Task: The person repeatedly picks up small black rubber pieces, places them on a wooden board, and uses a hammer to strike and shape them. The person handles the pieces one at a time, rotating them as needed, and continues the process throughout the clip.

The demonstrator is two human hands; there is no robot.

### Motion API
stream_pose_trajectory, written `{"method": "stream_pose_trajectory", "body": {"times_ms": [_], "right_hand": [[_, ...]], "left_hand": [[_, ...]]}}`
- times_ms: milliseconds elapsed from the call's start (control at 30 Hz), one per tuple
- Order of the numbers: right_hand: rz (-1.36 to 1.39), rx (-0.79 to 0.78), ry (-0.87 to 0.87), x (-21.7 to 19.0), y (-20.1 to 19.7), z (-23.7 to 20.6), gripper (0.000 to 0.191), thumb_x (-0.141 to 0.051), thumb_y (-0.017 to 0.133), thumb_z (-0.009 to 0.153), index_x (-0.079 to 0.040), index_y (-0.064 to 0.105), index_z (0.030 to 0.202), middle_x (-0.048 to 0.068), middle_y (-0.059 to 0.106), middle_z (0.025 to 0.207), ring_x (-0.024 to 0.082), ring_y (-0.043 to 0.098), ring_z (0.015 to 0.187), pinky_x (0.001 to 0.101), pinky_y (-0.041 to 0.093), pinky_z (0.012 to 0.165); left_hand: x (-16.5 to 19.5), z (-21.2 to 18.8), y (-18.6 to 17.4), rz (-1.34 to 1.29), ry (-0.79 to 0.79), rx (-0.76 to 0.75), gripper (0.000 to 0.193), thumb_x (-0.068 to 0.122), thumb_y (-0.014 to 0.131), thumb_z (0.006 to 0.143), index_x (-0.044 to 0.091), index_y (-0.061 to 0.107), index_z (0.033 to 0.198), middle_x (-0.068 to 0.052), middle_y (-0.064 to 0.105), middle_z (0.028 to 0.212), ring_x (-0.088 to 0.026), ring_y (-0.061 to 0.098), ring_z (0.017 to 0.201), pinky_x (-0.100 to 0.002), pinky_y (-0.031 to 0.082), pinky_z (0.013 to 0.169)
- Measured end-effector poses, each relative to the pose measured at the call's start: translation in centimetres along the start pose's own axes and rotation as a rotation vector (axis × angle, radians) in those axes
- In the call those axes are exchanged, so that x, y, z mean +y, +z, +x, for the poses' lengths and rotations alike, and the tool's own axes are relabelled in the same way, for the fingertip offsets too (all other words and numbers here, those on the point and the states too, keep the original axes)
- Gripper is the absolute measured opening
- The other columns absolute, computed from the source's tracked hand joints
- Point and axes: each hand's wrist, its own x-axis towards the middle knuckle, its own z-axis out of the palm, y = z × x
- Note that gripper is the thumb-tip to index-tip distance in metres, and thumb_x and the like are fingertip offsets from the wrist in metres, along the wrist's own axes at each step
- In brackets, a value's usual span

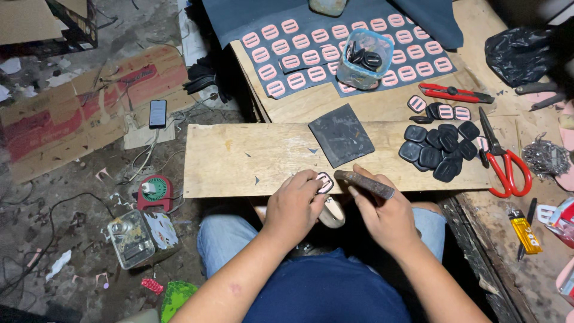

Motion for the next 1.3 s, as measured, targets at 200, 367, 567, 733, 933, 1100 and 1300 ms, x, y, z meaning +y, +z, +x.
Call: {"method": "stream_pose_trajectory", "body": {"times_ms": [200, 367, 567, 733, 933, 1100, 1300], "right_hand": [[0.035, 0.036, -0.044, 0.2, 0.4, 0.2, 0.033, -0.011, 0.070, 0.092, -0.004, 0.069, 0.125, 0.012, 0.073, 0.104, 0.026, 0.073, 0.091, 0.0314, 0.055, 0.081], [0.050, 0.049, -0.042, 0.6, 0.5, -0.1, 0.033, -0.012, 0.070, 0.093, -0.004, 0.069, 0.125, 0.012, 0.073, 0.106, 0.025, 0.073, 0.093, 0.0313, 0.055, 0.083], [0.081, 0.026, 0.030, 0.5, 0.5, -0.1, 0.037, -0.012, 0.070, 0.092, -0.004, 0.068, 0.129, 0.012, 0.073, 0.101, 0.023, 0.073, 0.090, 0.0305, 0.055, 0.080], [-0.016, 0.037, -0.126, 0.0, -0.1, -0.2, 0.042, -0.012, 0.073, 0.089, -0.007, 0.068, 0.130, 0.012, 0.068, 0.094, 0.027, 0.069, 0.082, 0.0343, 0.054, 0.074], [-0.416, 0.106, -0.267, 0.6, -0.1, 2.2, 0.056, -0.010, 0.073, 0.080, -0.006, 0.065, 0.136, 0.015, 0.062, 0.097, 0.034, 0.061, 0.090, 0.0459, 0.044, 0.076], [-0.452, 0.047, -0.230, 1.7, 1.1, 4.6, 0.047, -0.018, 0.076, 0.084, -0.014, 0.070, 0.131, 0.011, 0.062, 0.100, 0.032, 0.059, 0.094, 0.0451, 0.044, 0.080], [-0.412, 0.059, -0.253, 2.3, 1.8, 5.0, 0.045, -0.017, 0.077, 0.083, -0.015, 0.071, 0.128, 0.009, 0.064, 0.103, 0.032, 0.060, 0.096, 0.0441, 0.044, 0.082]], "left_hand": [[-1.7, 0.7, 1.1, -0.581, -0.425, 0.056, 0.023, 0.010, 0.066, 0.095, -0.002, 0.071, 0.114, -0.010, 0.074, 0.090, -0.019, 0.068, 0.078, -0.030, 0.054, 0.068], [-2.1, 1.1, 0.9, -0.855, -0.740, -0.001, 0.034, 0.012, 0.060, 0.096, -0.007, 0.066, 0.124, -0.009, 0.075, 0.089, -0.009, 0.069, 0.073, -0.023, 0.056, 0.063], [-1.7, 0.9, 1.0, -0.903, -0.734, -0.008, 0.038, 0.011, 0.056, 0.098, -0.006, 0.062, 0.131, -0.012, 0.076, 0.095, -0.011, 0.072, 0.078, -0.024, 0.059, 0.070], [-1.9, 0.4, 1.2, -0.959, -0.727, -0.010, 0.039, 0.008, 0.054, 0.097, -0.008, 0.060, 0.132, -0.015, 0.076, 0.098, -0.014, 0.072, 0.080, -0.026, 0.060, 0.072], [-2.2, 0.1, 1.2, -0.961, -0.702, 0.034, 0.037, 0.003, 0.055, 0.093, -0.009, 0.061, 0.128, -0.013, 0.076, 0.100, -0.013, 0.074, 0.085, -0.026, 0.061, 0.074], [-2.2, 0.4, 1.3, -0.960, -0.727, 0.051, 0.029, 0.004, 0.058, 0.094, -0.007, 0.064, 0.120, -0.012, 0.075, 0.097, -0.013, 0.072, 0.081, -0.026, 0.060, 0.071], [-1.9, 0.6, 1.1, -1.010, -0.736, 0.056, 0.016, 0.005, 0.059, 0.095, -0.003, 0.060, 0.108, -0.010, 0.072, 0.091, -0.014, 0.073, 0.079, -0.026, 0.060, 0.067]]}}
